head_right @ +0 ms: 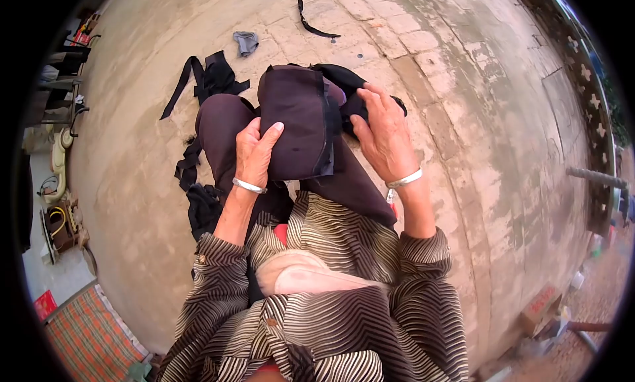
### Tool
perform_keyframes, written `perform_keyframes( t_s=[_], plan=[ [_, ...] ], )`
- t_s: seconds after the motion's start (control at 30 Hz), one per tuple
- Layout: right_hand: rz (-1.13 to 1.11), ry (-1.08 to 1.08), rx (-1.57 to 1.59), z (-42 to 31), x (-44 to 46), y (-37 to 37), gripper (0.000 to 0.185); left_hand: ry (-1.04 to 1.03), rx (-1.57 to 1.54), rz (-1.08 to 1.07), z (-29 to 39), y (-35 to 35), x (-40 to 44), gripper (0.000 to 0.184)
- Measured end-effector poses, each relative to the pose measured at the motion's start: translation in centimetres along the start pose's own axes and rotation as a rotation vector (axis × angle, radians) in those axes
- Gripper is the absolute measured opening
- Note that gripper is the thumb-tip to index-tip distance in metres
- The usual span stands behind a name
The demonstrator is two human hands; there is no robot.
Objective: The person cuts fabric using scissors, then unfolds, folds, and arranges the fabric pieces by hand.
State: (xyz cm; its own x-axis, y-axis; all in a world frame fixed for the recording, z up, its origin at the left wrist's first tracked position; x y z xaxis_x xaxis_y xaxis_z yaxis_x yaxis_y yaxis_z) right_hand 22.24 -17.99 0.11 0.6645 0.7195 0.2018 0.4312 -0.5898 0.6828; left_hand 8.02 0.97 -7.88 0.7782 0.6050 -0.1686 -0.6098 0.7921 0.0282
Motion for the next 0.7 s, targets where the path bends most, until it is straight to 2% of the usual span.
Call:
perform_keyframes(
  t_s=[0.07, 0.13, 0.2, 0.23, 0.27, 0.33, 0.37, 0.43, 0.53, 0.63, 0.7],
  plan=[
    [0.042, 0.097, 0.125, -4.1, 0.9, -0.2, 0.045, -0.026, 0.098, 0.020, 0.0, 0.2, 0.0, 0.022],
    [0.013, 0.204, 0.244, -6.9, 1.1, -2.6, 0.052, -0.058, 0.196, 0.030, 0.8, -0.1, -0.3, 0.024],
    [-0.076, 0.170, 0.496, -8.5, 1.3, -5.6, 0.061, -0.230, 0.281, 0.141, 3.3, -0.3, -1.5, 0.028],
    [-0.065, 0.186, 0.503, -9.1, 1.3, -7.0, 0.063, -0.208, 0.405, 0.161, 2.9, 0.3, -1.6, 0.028],
    [-0.056, 0.205, 0.510, -9.5, 1.4, -8.1, 0.065, -0.365, 0.355, 0.172, 2.6, 0.3, -1.7, 0.027],
    [-0.011, 0.169, 0.421, -9.4, 1.8, -9.8, 0.067, -0.445, 0.410, 0.152, 3.0, 1.0, -2.2, 0.025],
    [0.032, 0.140, 0.332, -9.1, 2.2, -10.4, 0.069, -0.448, 0.411, 0.150, 3.2, 1.2, -2.4, 0.025],
    [0.069, 0.135, 0.297, -7.6, 2.8, -11.9, 0.070, -0.230, 0.257, 0.128, 2.6, 1.4, -2.4, 0.022],
    [0.125, 0.142, 0.282, -7.1, 2.7, -11.9, 0.069, -0.188, 0.226, 0.094, 1.9, 1.1, -2.5, 0.018],
    [0.151, 0.149, 0.411, -6.5, 3.7, -11.9, 0.064, -0.141, 0.229, 0.091, 2.5, 0.9, -2.7, 0.015],
    [0.166, 0.146, 0.468, -6.2, 4.3, -11.8, 0.062, -0.094, 0.256, 0.081, 2.9, 0.9, -2.8, 0.022]
  ],
)
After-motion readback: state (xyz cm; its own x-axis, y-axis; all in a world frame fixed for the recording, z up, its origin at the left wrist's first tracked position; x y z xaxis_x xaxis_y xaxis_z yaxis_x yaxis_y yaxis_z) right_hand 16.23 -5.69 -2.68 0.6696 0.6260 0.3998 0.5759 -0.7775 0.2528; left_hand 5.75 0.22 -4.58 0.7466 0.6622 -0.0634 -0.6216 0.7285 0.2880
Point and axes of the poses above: each hand's wrist, its own x-axis towards the middle knuckle, its own y-axis out of the back of the hand, z = x × y, the point moved 5 cm from there along x, towards the middle knuckle, and after that the axes turned 3 degrees about x, right-handed, at the moved point
